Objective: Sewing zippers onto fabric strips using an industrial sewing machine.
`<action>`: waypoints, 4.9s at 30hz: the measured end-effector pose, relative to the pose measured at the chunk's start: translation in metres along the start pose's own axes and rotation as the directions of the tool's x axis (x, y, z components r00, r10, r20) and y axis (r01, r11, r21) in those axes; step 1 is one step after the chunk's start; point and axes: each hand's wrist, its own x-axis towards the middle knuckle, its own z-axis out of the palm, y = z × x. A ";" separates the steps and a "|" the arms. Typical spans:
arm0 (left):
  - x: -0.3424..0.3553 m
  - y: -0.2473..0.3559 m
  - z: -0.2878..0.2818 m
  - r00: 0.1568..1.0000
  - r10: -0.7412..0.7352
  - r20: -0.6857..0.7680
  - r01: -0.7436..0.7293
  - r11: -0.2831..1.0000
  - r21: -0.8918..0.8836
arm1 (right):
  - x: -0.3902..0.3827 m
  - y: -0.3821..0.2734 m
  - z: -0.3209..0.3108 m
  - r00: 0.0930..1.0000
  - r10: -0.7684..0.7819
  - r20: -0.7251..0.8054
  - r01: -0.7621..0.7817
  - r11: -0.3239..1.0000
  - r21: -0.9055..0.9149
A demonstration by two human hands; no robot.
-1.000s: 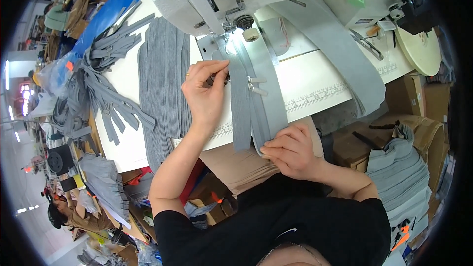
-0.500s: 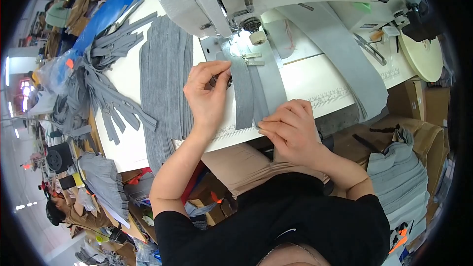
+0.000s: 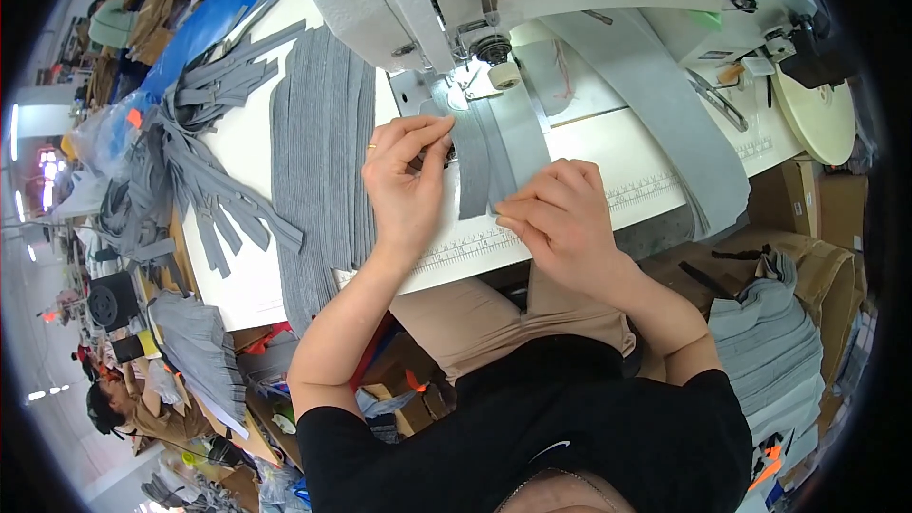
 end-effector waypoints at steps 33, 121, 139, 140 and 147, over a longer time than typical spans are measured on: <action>0.003 0.010 -0.001 0.956 0.157 0.246 -0.220 0.941 0.256 | 0.085 0.046 -0.004 0.987 -0.161 -0.023 0.131 0.871 -0.474; 0.000 -0.005 0.006 0.993 0.080 0.092 -0.073 0.995 -0.069 | 0.071 0.091 -0.082 0.976 0.131 -0.174 -0.216 0.692 -0.688; -0.017 0.040 0.034 0.744 -0.155 0.650 0.642 0.432 -0.633 | 0.007 -0.043 -0.067 0.677 0.261 0.688 -0.416 0.907 0.064; -0.024 0.038 0.033 0.745 -0.205 0.635 0.628 0.536 -0.564 | 0.005 -0.040 -0.065 0.757 0.347 0.553 -0.509 0.845 0.166; -0.047 0.041 0.003 0.801 -0.116 0.588 0.409 0.822 -0.395 | 0.009 -0.004 -0.041 0.914 0.384 0.128 -0.405 0.859 0.313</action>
